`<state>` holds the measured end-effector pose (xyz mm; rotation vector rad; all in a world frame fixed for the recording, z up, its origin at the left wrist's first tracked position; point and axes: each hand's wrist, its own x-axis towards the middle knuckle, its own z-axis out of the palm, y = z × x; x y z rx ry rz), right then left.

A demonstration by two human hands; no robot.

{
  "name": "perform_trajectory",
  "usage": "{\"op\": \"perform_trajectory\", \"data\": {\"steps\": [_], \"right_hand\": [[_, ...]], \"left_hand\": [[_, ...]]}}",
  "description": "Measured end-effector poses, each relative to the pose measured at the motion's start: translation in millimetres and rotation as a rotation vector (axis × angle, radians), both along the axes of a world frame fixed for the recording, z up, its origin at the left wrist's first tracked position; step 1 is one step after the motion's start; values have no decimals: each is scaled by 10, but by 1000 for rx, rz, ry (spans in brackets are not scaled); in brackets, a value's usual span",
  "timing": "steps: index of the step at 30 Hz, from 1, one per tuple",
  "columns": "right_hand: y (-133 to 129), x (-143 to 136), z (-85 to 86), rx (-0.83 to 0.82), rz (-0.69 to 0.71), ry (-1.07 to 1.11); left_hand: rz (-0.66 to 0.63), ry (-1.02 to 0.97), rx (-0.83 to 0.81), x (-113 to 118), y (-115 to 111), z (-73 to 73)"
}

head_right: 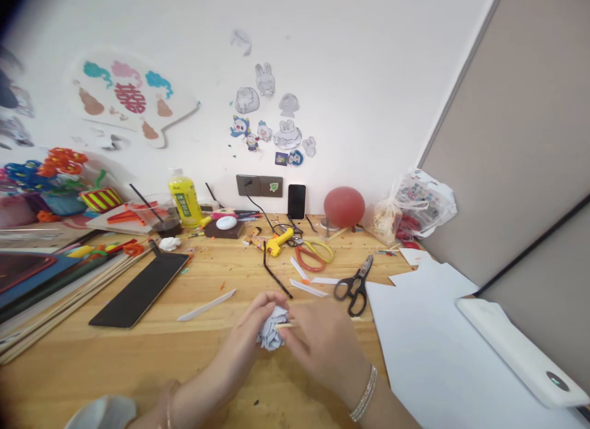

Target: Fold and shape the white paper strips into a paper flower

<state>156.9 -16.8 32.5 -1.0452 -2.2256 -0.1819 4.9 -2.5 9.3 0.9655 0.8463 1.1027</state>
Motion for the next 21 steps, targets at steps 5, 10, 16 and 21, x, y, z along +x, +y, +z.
{"op": "perform_trajectory", "data": {"steps": [5, 10, 16, 21], "right_hand": [[10, 20, 11, -119, -21, -30], [19, 26, 31, -215, -53, -81], [-12, 5, 74, -254, -91, -168], [-5, 10, 59, -178, -31, -224]], "left_hand": [[3, 16, -19, 7, -20, 66], [6, 49, 4, 6, -8, 36], [-2, 111, 49, 1, -16, 51], [-38, 129, 54, -4, -36, 63]]}}
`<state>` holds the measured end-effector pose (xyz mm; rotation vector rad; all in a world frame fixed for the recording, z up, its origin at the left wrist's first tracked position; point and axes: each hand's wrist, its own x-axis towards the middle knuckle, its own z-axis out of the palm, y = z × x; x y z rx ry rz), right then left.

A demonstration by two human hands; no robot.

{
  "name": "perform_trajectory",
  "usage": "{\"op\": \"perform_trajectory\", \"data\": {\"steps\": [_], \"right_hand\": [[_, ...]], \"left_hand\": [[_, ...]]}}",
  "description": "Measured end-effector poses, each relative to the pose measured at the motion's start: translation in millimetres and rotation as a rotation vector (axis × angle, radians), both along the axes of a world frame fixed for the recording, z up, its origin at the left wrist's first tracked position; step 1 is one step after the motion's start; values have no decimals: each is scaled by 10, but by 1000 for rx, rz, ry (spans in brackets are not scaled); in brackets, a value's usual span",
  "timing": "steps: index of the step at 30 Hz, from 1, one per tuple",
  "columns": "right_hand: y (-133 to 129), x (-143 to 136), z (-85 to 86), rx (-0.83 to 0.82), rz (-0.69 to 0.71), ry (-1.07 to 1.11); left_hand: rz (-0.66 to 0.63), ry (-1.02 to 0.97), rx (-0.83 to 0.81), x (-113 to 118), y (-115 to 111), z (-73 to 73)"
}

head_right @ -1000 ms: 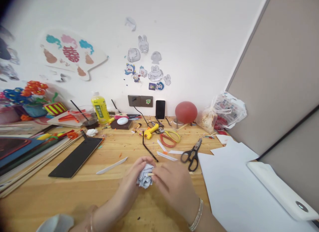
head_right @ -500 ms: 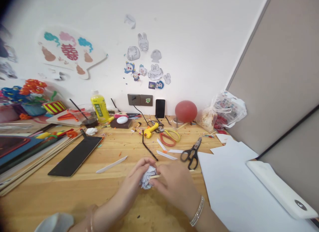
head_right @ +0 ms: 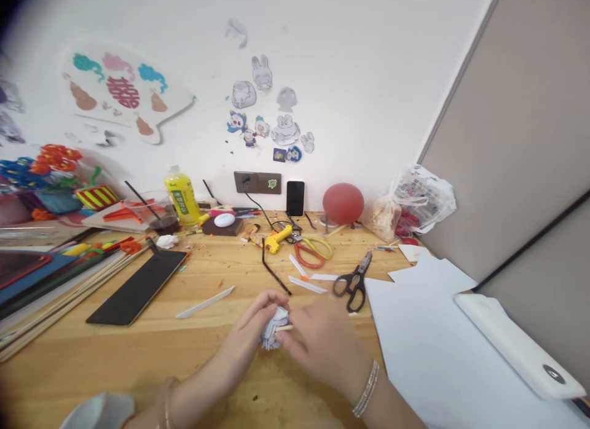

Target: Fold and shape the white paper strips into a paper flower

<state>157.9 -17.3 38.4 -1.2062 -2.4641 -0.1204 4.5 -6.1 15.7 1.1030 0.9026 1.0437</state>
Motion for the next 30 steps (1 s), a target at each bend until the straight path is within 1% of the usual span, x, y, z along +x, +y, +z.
{"op": "perform_trajectory", "data": {"steps": [4, 7, 13, 17, 20, 24, 26, 28, 30], "right_hand": [[31, 9, -26, 66, 40, -22], [43, 12, -49, 91, 45, -35], [45, 1, -66, 52, 18, -104], [40, -26, -28, 14, -75, -1], [29, -42, -10, 72, -120, 94], [31, -51, -35, 261, -16, 164], [40, -55, -59, 322, 38, 188], [50, -59, -82, 327, 55, 216], [60, -59, -101, 286, 45, 250]], "left_hand": [[-5, 18, 15, 2, 5, -13], [7, 27, 23, 5, 8, -19], [5, 45, 37, -2, 6, -31], [-2, 29, 55, -11, 13, -52], [4, 36, 54, -12, 28, -61], [38, 51, 44, -12, 34, -41], [45, 44, 55, -12, 26, -28], [38, 34, 57, -12, 13, -20], [24, 19, 46, -10, 3, -14]]}}
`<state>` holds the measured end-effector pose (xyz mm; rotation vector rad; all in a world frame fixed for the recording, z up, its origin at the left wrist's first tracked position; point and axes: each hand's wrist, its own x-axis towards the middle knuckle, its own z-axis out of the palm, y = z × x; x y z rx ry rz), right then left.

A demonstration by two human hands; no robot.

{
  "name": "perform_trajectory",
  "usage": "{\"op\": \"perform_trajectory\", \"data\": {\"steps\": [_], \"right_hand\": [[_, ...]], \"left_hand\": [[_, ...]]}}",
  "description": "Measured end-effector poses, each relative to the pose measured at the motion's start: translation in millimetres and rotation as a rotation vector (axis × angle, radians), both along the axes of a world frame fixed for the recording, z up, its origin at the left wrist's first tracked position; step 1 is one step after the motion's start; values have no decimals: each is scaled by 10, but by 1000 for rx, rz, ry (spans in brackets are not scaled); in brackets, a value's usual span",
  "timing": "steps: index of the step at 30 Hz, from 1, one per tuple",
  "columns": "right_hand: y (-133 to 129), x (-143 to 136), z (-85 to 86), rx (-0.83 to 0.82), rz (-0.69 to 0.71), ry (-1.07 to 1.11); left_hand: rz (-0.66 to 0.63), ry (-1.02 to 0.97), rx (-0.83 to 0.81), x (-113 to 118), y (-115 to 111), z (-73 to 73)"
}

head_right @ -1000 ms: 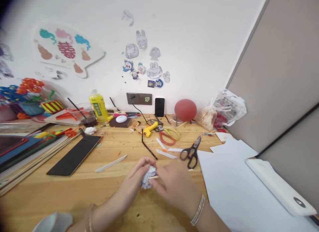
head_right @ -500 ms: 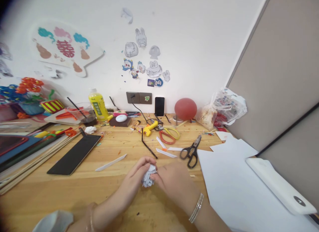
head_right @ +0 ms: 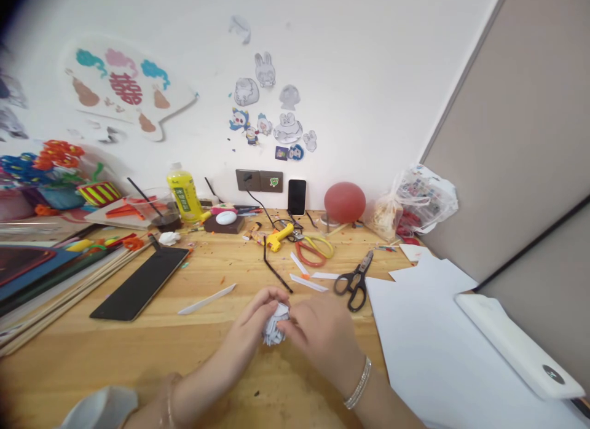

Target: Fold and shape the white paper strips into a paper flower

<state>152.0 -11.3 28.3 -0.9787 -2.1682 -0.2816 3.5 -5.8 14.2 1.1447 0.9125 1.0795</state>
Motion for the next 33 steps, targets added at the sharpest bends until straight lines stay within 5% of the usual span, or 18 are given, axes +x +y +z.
{"op": "perform_trajectory", "data": {"steps": [13, 17, 21, 26, 33], "right_hand": [[20, -2, -50, -108, -24, -30], [-2, 19, -2, -315, 7, 219], [-27, 34, 74, -443, -64, 481], [-4, 7, 107, -388, -98, 517], [-5, -1, 100, -347, -100, 442]], "left_hand": [[16, -60, -69, 48, -24, 102], [32, -159, -123, 41, -29, 82], [8, -466, -226, 39, -17, 76], [28, -711, -395, 47, 28, 108], [24, -665, -258, 17, -21, 69]]}}
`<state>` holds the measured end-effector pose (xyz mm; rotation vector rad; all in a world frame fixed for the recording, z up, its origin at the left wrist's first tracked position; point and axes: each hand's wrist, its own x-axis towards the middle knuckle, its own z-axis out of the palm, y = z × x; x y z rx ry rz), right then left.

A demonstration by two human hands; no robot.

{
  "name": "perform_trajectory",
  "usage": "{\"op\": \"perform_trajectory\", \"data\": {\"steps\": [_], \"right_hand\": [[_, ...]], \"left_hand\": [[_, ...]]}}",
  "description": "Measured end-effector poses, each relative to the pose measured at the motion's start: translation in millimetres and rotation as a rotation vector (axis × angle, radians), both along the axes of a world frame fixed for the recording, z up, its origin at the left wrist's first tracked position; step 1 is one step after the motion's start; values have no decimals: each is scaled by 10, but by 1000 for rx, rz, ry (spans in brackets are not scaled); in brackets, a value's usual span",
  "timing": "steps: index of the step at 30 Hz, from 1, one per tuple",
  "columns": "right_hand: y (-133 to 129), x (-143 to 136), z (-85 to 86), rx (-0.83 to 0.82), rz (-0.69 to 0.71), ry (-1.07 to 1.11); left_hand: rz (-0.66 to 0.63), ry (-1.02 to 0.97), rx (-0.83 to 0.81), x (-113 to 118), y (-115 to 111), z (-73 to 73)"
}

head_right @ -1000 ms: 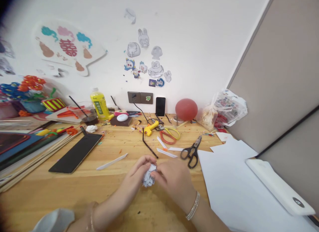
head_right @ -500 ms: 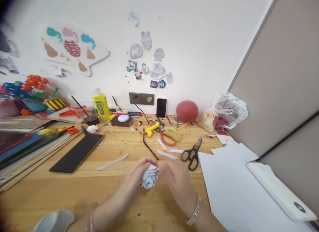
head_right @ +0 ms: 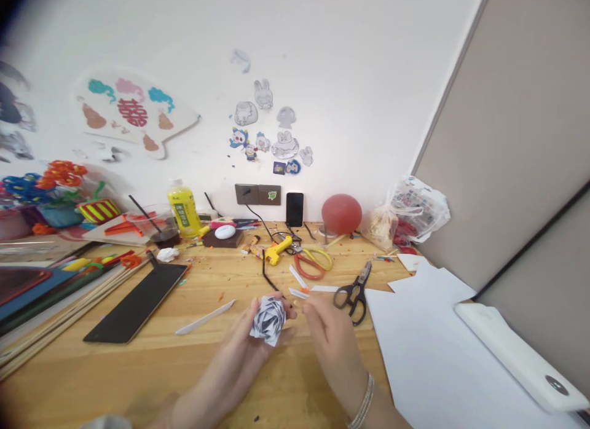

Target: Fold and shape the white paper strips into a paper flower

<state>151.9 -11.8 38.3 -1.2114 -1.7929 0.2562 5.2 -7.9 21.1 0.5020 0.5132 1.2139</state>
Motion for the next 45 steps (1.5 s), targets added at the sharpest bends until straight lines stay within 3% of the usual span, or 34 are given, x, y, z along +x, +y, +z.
{"op": "perform_trajectory", "data": {"steps": [4, 8, 14, 26, 32, 45], "right_hand": [[-11, -32, -60, 54, 28, 36], [-40, -66, -81, 106, 23, 24], [-65, -82, -63, 198, -4, -133], [-69, -91, -124, 438, -129, -359], [-67, -102, -129, 383, -100, -338], [-74, -92, -138, 104, 1, -255]], "left_hand": [[-2, 64, 76, -9, -12, -26], [-38, 5, 89, 2, 10, -14], [-76, -11, 90, 1, 5, 13], [-5, 71, 136, -2, -8, -11], [9, 85, 117, 20, -23, -1], [31, 196, 164, 13, -44, -57]]}}
